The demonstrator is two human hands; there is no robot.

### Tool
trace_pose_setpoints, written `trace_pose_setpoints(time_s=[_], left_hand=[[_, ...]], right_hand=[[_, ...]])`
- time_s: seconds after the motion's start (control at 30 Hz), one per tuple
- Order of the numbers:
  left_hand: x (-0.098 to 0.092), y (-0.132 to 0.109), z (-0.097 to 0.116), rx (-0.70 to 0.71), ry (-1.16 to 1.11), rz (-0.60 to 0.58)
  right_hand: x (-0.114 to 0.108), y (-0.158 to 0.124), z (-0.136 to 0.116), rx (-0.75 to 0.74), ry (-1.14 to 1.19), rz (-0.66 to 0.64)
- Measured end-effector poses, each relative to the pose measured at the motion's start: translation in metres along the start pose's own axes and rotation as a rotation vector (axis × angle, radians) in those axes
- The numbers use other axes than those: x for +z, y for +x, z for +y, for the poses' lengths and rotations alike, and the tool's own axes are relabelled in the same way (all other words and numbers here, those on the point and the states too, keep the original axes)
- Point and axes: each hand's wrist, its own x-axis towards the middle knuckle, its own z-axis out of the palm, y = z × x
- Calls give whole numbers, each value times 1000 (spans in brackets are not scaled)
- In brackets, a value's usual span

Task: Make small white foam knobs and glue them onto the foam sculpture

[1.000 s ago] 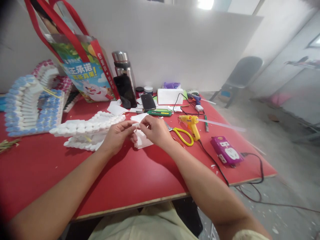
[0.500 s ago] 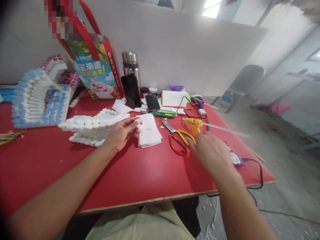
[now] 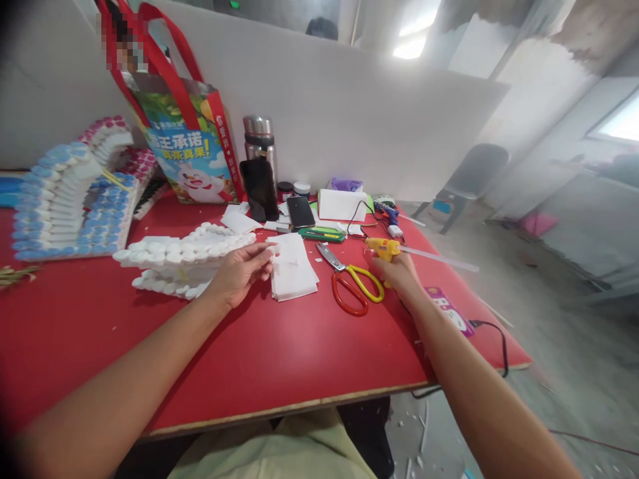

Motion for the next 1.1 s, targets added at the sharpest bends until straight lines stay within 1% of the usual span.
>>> trace_pose_setpoints(time_s=[0.03, 0.1, 0.13, 0.17, 0.23, 0.3, 0.37, 0.43, 0.53, 0.63, 0.77, 0.9, 1.1], left_hand=[[0, 0, 0, 0, -1, 2], [1, -1, 0, 5, -5, -2], [1, -1, -1, 6, -6, -3], [1, -1, -1, 3, -4, -4], [0, -1, -3, -8, 9, -3], [-2, 0, -5, -12, 28, -4], [-5, 1, -7, -7, 57, -5], [-7, 1, -7, -1, 92, -1], [-7, 0, -6, 8, 141, 7], [-5, -1, -6, 32, 212, 14], [-3, -2, -6, 46, 282, 3], [-1, -2, -5, 71, 298, 3], [2, -4, -4, 74, 299, -20]], right_hand=[[-1, -1, -7, 23, 23, 18], [-3, -8, -30, 28, 123, 25], [-3, -15, -43, 4, 204, -12], [-1, -23, -57, -36, 282, -66], [9, -42, -82, -99, 348, -218], [27, -60, -95, -147, 386, -341], [47, -72, -96, -181, 431, -416], [65, -78, -88, -190, 436, -449], [79, -78, -72, -172, 407, -477], [80, -76, -65, -167, 399, -492], [79, -74, -66, -170, 383, -509], [81, -75, -68, -174, 366, -525], [82, -75, -70, -112, 318, -516]])
